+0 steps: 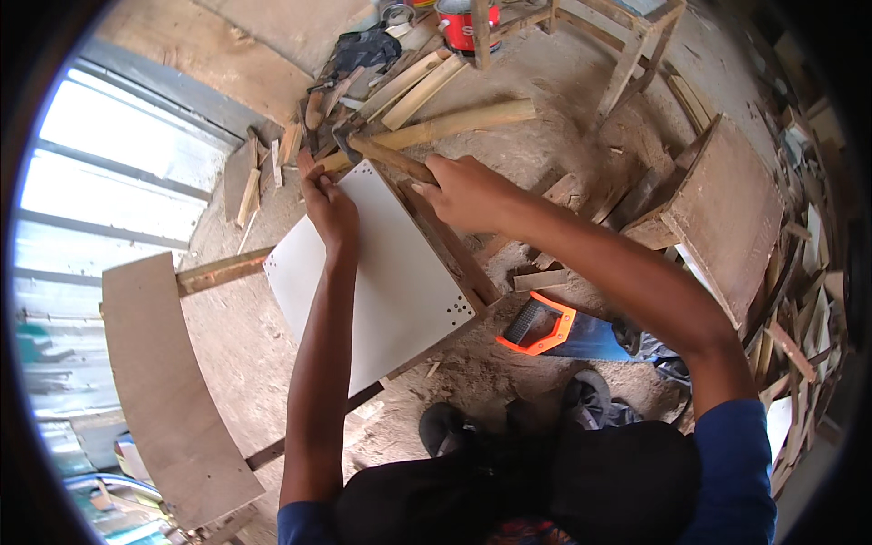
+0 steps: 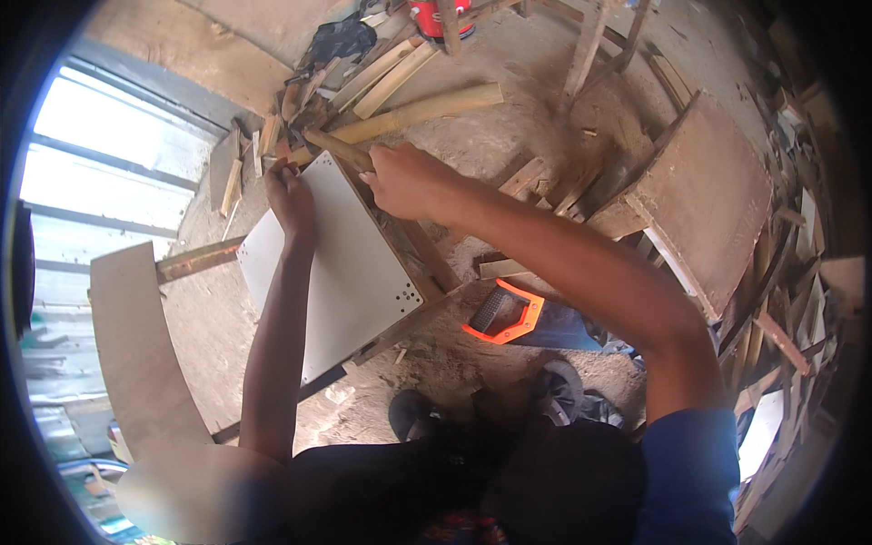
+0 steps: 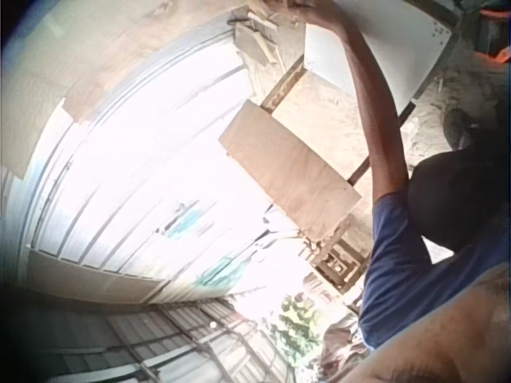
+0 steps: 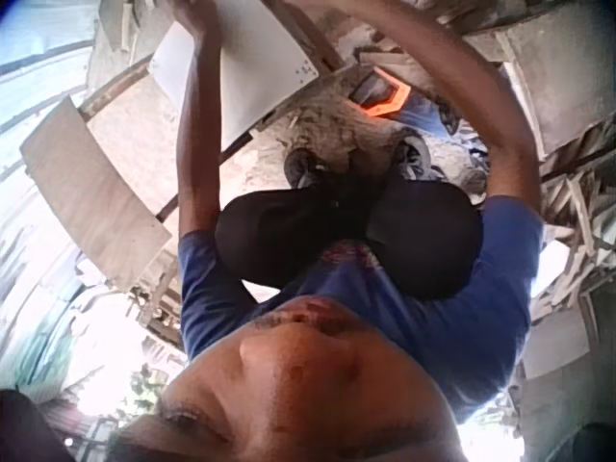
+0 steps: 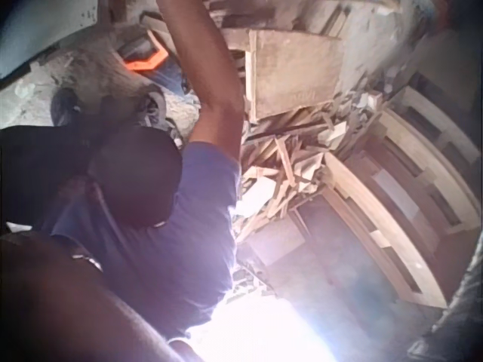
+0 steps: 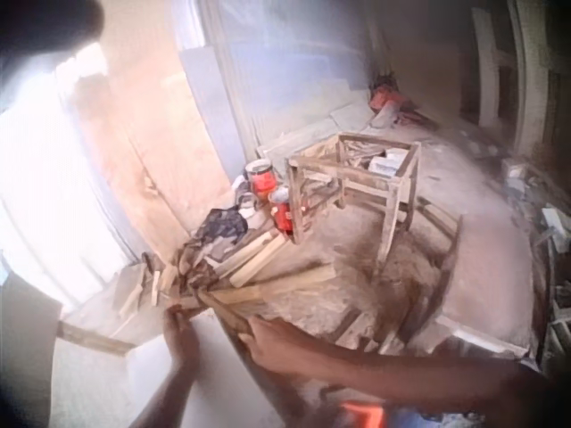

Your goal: The person assembles a wooden chair by hammering nails into a white panel and attaching it to a wooden frame. They repeatedly pick up nails, position the panel, and strike the nails with a hammer.

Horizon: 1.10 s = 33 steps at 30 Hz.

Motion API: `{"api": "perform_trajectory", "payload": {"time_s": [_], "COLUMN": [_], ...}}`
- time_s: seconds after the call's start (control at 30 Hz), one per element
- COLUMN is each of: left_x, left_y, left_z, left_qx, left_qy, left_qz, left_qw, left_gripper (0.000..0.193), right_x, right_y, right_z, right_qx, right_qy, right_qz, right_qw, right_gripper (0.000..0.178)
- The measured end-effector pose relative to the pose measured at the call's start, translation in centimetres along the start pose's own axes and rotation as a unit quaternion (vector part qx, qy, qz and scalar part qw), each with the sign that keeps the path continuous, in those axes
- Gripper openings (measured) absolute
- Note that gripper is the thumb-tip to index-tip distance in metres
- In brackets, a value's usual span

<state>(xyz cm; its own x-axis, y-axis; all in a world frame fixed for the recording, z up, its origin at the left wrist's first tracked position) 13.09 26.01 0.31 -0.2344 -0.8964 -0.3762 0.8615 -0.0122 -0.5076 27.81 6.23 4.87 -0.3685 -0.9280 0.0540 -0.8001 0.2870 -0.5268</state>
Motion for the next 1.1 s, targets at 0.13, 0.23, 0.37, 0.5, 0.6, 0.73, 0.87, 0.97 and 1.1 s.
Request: {"api": "perform_trajectory", "payload": {"time_s": [0.13,0.23,0.37,0.5,0.6,0.73,0.87,0.97,1.1], "left_x": [-0.5,-0.7,-1.1,-0.4,-0.9,-1.9,-4.4,-4.0,-3.3], "left_y": [2.3,3.2,3.5,3.7,4.8,4.7,5.4,4.8,5.2], "left_z": [0.2,0.1,-1.7,1.7,1.1,0.3,-0.4,-0.8,0.7], "left_qx": [-0.24,-0.373,-0.254,-0.312,-0.341,-0.316,-0.375,-0.361,-0.378], "left_qy": [0.086,0.105,0.019,0.151,0.071,0.06,0.103,0.09,-0.012], "left_qz": [-0.104,-0.156,-0.247,-0.168,-0.226,-0.222,-0.156,-0.161,-0.238], "left_qw": [0.961,0.909,0.935,0.923,0.91,0.92,0.908,0.914,0.895], "left_gripper": [0.033,0.043,0.053,0.055,0.054,0.051,0.053,0.053,0.049], "right_x": [5.0,10.7,20.7,28.7,33.3,34.5,33.9,33.1,32.4], "right_y": [0.1,0.0,1.3,3.8,7.4,9.4,10.3,10.4,10.4], "right_z": [2.4,5.9,11.1,14.5,16.1,15.2,15.5,15.8,16.0], "right_qx": [-0.124,-0.169,-0.208,-0.169,-0.12,-0.085,-0.024,0.006,0.043], "right_qy": [0.052,0.084,0.15,0.202,0.184,0.194,0.15,0.153,0.123], "right_qz": [0.109,0.135,0.121,0.059,0.004,-0.109,-0.147,-0.179,-0.161], "right_qw": [0.985,0.973,0.959,0.963,0.976,0.971,0.977,0.972,0.978], "right_gripper": [0.035,0.039,0.038,0.037,0.04,0.047,0.048,0.047,0.042]}}
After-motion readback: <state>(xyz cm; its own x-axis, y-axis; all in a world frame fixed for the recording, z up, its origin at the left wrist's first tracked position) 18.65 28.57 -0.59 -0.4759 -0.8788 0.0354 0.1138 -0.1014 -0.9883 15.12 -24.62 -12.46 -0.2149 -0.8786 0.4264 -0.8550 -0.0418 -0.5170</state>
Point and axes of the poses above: each hand's wrist, its own x-axis away from the middle knuckle, its own y-axis out of the palm, z = x × y, the point moved 8 cm from there along -x, towards the middle knuckle, and after that the axes turned 8 degrees about -x, right-handed, at the moved point
